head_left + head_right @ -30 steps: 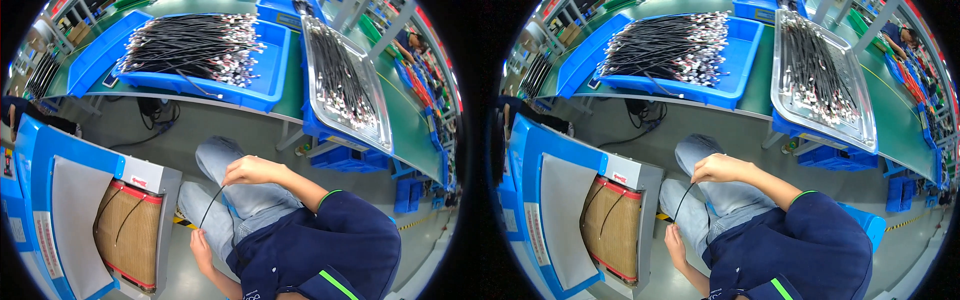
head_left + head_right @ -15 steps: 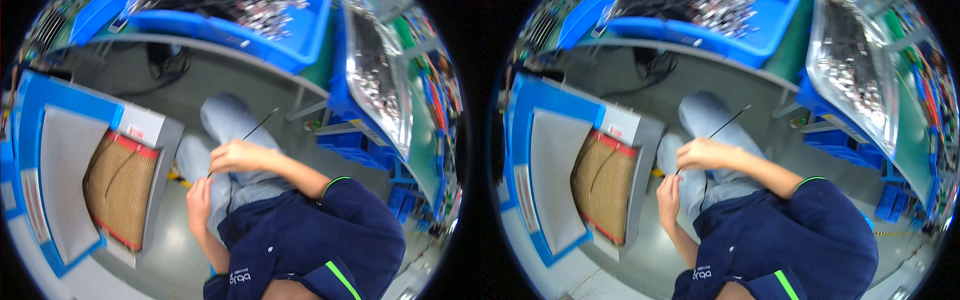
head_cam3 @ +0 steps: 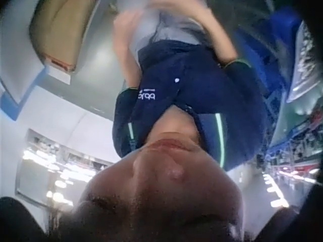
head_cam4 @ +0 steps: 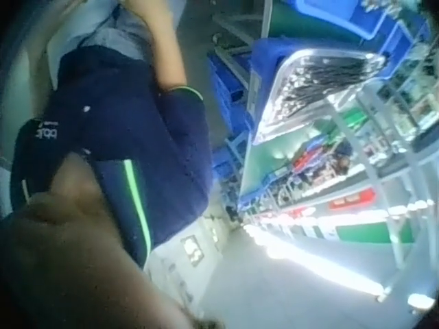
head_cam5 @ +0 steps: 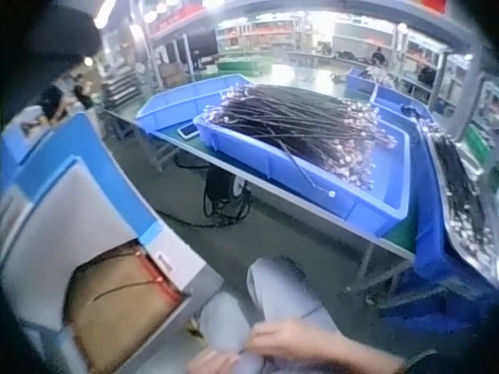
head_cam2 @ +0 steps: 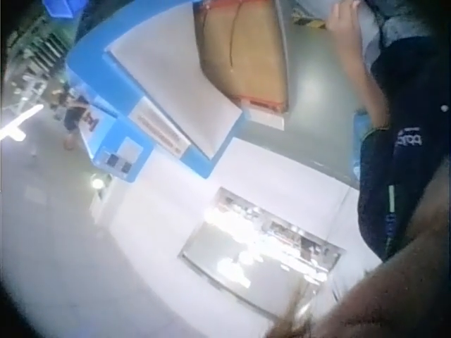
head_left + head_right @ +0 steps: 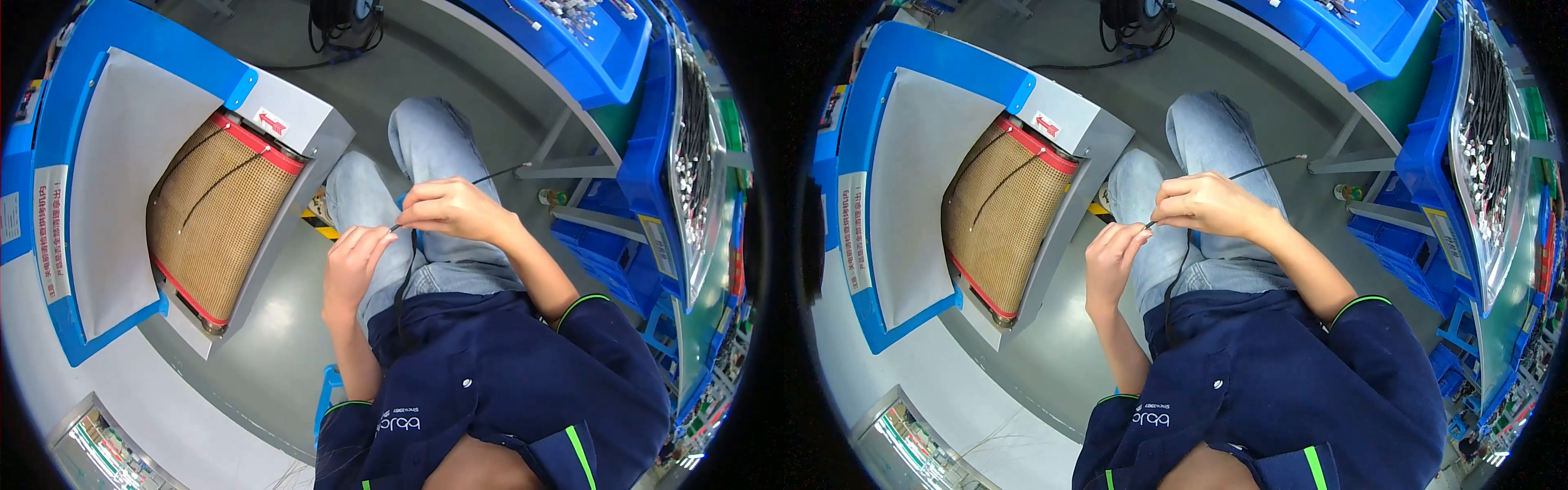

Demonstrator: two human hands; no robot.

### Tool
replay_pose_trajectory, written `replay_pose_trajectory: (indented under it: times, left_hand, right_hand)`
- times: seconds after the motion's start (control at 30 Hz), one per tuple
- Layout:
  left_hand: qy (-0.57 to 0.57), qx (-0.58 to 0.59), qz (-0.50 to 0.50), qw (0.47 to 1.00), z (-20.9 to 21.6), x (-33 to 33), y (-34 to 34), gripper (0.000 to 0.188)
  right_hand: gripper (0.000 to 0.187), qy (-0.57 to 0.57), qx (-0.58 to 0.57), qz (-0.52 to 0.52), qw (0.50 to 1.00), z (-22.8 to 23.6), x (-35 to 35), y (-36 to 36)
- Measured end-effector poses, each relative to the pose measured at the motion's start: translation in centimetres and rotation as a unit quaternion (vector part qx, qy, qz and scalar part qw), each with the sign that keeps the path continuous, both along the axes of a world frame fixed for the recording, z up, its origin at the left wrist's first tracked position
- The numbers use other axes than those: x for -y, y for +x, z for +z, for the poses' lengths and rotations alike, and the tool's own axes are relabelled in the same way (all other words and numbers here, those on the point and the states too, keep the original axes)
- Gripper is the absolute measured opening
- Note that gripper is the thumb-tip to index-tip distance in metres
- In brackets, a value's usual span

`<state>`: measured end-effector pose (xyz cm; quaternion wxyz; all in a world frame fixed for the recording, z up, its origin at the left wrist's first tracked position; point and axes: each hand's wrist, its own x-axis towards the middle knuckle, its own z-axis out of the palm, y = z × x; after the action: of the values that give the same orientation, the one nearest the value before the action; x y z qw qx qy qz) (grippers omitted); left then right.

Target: The person feeds electrical wires into a processing machine by hand, then organizes the processed wires into plastic bins.

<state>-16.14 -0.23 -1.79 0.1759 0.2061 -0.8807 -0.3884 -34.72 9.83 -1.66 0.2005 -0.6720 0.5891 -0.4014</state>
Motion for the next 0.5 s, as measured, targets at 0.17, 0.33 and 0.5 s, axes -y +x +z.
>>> replay_pose_trajectory:
  times: [0.17, 0.33, 0.5]
  left_hand:
    - [-0.008, -0.012, -0.013, 1.000, -0.6, 0.7, 0.5, 0.013]
    - [-0.112, -0.050, 0.003, 0.992, -1.1, 1.1, 0.8, 0.017]
    - [-0.147, -0.110, 0.018, 0.983, -1.1, 1.3, 1.0, 0.021]
  right_hand:
    - [0.011, -0.010, -0.014, 0.011, 1.000, -0.7, 0.4, 0.8]
    - [0.011, 0.001, -0.029, 0.010, 1.000, -0.7, 0.7, 1.4]
    - [0.012, 0.000, -0.033, 0.004, 0.999, -0.5, 1.2, 1.9]
